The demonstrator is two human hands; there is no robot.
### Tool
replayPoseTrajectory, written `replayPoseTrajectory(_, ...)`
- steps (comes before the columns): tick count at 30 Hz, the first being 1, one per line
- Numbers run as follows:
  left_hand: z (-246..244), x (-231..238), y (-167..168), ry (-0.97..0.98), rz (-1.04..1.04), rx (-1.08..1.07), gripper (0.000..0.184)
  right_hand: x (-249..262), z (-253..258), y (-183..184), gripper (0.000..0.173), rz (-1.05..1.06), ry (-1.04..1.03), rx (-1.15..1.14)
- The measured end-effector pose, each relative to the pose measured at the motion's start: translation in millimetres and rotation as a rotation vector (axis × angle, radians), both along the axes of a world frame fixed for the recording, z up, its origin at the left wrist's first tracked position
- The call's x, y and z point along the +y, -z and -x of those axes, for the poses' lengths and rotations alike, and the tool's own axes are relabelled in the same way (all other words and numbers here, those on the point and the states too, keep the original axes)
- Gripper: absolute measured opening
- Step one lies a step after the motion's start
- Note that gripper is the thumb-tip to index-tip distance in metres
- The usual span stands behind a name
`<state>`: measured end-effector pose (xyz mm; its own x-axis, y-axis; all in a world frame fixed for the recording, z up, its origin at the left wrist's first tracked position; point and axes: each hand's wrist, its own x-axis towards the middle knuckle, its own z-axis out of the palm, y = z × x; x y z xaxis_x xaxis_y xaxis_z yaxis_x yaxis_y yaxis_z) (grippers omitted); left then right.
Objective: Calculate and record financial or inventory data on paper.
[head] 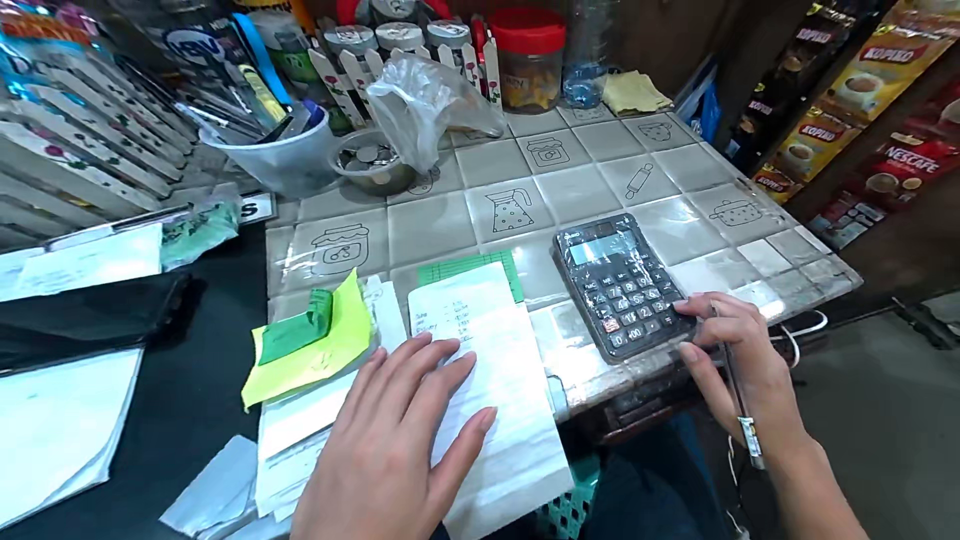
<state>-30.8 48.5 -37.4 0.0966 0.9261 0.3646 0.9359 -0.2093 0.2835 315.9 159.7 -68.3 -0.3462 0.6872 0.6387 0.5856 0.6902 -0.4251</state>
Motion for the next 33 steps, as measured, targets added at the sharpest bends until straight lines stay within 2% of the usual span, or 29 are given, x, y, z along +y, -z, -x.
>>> replayPoseTrajectory(4, -0.9, -0.8, 0.2, -0.004, -0.003, 0.010, 0.053, 4.2, -0.9, 18.8, 0.017, -0.078, -0.014, 0.061)
replayPoseTrajectory(12, -3.3, -1.5, 3.8, -0.027, -0.030, 0.040, 0.067, 4.4, 1.1, 21.4, 0.018, -0.113, -0.006, 0.075)
replayPoseTrajectory(24, -7.4, -2.0, 3.4, -0.054, -0.072, 0.016, 0.059, 4.9, -0.1, 22.5, 0.020, -0.150, -0.002, 0.053)
replayPoseTrajectory(33, -4.1, -0.8, 5.5, -0.023, -0.073, 0.005, 0.058, -2.0, 0.8, 9.6, 0.020, -0.086, 0.004, -0.007)
